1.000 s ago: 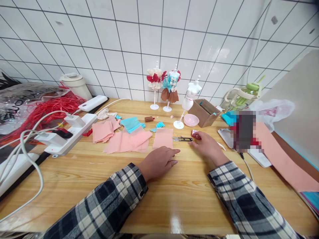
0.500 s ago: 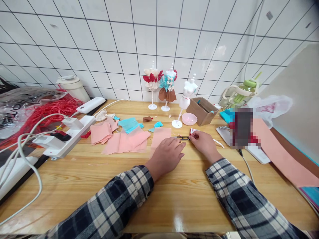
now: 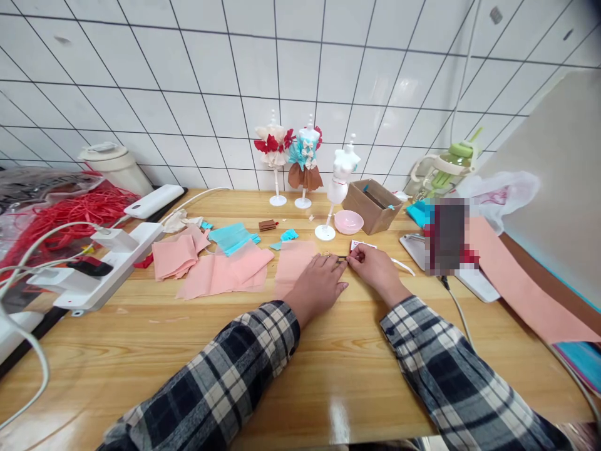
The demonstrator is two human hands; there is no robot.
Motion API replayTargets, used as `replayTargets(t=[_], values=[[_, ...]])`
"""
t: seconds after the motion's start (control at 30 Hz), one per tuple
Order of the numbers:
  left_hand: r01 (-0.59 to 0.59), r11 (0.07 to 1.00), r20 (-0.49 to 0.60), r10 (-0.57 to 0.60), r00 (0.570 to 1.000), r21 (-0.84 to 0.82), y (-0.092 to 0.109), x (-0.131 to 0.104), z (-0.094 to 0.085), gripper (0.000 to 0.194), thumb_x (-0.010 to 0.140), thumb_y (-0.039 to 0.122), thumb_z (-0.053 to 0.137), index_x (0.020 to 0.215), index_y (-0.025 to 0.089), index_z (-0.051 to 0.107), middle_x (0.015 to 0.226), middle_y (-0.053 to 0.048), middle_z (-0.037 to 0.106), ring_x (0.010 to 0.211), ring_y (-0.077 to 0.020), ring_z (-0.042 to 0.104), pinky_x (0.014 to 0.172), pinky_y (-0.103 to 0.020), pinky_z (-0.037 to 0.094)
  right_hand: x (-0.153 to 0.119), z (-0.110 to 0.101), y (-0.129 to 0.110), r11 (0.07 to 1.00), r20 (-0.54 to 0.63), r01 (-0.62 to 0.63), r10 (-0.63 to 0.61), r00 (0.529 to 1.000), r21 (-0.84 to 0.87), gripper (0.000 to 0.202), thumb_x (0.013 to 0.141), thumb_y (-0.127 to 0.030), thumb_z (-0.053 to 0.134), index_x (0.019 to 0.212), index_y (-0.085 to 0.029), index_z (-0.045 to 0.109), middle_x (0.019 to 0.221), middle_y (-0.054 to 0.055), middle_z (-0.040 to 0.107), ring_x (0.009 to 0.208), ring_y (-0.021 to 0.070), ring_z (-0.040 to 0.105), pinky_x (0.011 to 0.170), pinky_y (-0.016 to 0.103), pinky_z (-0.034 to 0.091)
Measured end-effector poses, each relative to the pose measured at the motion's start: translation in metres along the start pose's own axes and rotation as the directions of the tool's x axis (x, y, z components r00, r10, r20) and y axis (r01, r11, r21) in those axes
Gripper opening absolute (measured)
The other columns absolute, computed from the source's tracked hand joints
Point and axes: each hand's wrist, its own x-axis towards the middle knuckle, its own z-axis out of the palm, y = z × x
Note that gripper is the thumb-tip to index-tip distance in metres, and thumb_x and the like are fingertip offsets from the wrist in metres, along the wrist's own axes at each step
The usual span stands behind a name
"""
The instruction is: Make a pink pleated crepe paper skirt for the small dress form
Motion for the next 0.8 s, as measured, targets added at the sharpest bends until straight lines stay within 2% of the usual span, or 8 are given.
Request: replayTargets(t=[0.27,0.5,0.7,0.8], values=[[-0.007,1.000,0.004,0.007,1.000,0.009,-0.001,0.003,-0.001,0.053,0.096,0.043,0.039,0.135,0.008,0.047,0.132,-0.017,0.054,0.123,-0.0286,0.047,0.113,-0.046,0.023,0.000,-0.001,0.002,1.000,-0.001,-0.008,0.008,1.000,-0.005,0.012,0.081,-0.034,0.062,0.079,-0.023,0.063,0.076,0.000,0.069,0.068,0.0162,0.057,0.056,0.026,0.029],[-0.024,0.999,0.013,0.023,1.000,0.033,-0.001,0.002,-0.002,0.051,0.096,0.041,0.040,0.138,0.011,0.046,0.131,-0.016,0.055,0.120,-0.0284,0.050,0.114,-0.046,0.023,-0.002,-0.002,0.004,0.999,-0.011,-0.032,0.032,0.999,0.010,0.020,0.081,-0.041,0.062,0.075,-0.022,0.062,0.075,0.001,0.069,0.065,0.0153,0.055,0.054,0.026,0.028],[-0.011,1.000,0.011,0.010,1.000,0.027,0.000,0.002,-0.003,0.050,0.096,0.040,0.042,0.136,0.011,0.048,0.131,-0.016,0.055,0.122,-0.0290,0.049,0.114,-0.046,0.023,-0.002,-0.006,0.010,0.999,-0.004,-0.015,0.015,1.000,0.051,0.022,0.082,-0.040,0.059,0.075,-0.021,0.065,0.072,0.000,0.068,0.065,0.0151,0.058,0.055,0.025,0.031],[-0.001,1.000,0.005,0.001,1.000,0.012,0.000,0.002,-0.003,0.049,0.096,0.040,0.042,0.136,0.012,0.048,0.132,-0.016,0.055,0.124,-0.0290,0.049,0.114,-0.047,0.024,-0.003,-0.011,0.014,0.998,-0.049,-0.008,0.011,0.999,0.060,0.023,0.086,-0.039,0.054,0.079,-0.020,0.067,0.074,0.001,0.069,0.066,0.0159,0.059,0.056,0.025,0.032]])
